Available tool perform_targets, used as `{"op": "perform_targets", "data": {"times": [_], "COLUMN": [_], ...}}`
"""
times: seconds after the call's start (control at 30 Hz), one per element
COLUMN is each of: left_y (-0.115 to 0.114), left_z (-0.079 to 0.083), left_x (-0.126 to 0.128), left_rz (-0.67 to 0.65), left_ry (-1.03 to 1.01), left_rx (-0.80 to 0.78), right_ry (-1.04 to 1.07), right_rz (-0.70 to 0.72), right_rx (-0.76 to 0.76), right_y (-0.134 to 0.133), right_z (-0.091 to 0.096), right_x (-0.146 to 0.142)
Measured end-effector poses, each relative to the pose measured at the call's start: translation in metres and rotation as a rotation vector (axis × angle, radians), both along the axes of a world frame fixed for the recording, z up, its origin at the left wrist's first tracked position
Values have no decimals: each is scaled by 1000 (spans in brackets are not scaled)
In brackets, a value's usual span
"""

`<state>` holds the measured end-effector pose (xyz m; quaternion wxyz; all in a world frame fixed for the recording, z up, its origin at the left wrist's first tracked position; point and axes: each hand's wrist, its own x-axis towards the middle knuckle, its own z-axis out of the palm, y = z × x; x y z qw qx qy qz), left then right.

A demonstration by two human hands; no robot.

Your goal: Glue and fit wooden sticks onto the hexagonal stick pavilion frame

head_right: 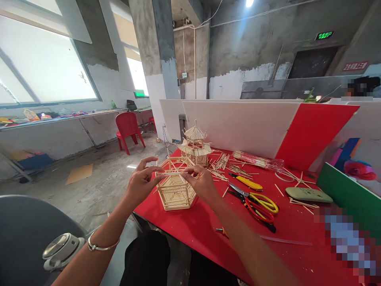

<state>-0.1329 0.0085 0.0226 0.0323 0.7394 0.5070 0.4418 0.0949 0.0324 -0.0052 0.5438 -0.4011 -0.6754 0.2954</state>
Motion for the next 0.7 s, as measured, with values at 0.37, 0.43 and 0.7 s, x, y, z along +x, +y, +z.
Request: {"op": "perform_targets", "data": {"times": [0.37,0.43,0.7], "left_y": [6,7,6], "left_z": [-5,-5,-5], "left_x": [1,1,1], "left_rz": [0,-7,-27], "left_ry": [28,11,-40], "left_rx": [4,5,-11], "right_ry": [25,39,100], "right_rz": [13,4,2], "right_rx": [-8,-21,-46], "right_y": [1,0,3], "right_z": [-3,-3,-6], "right_x": [0,0,-2]}}
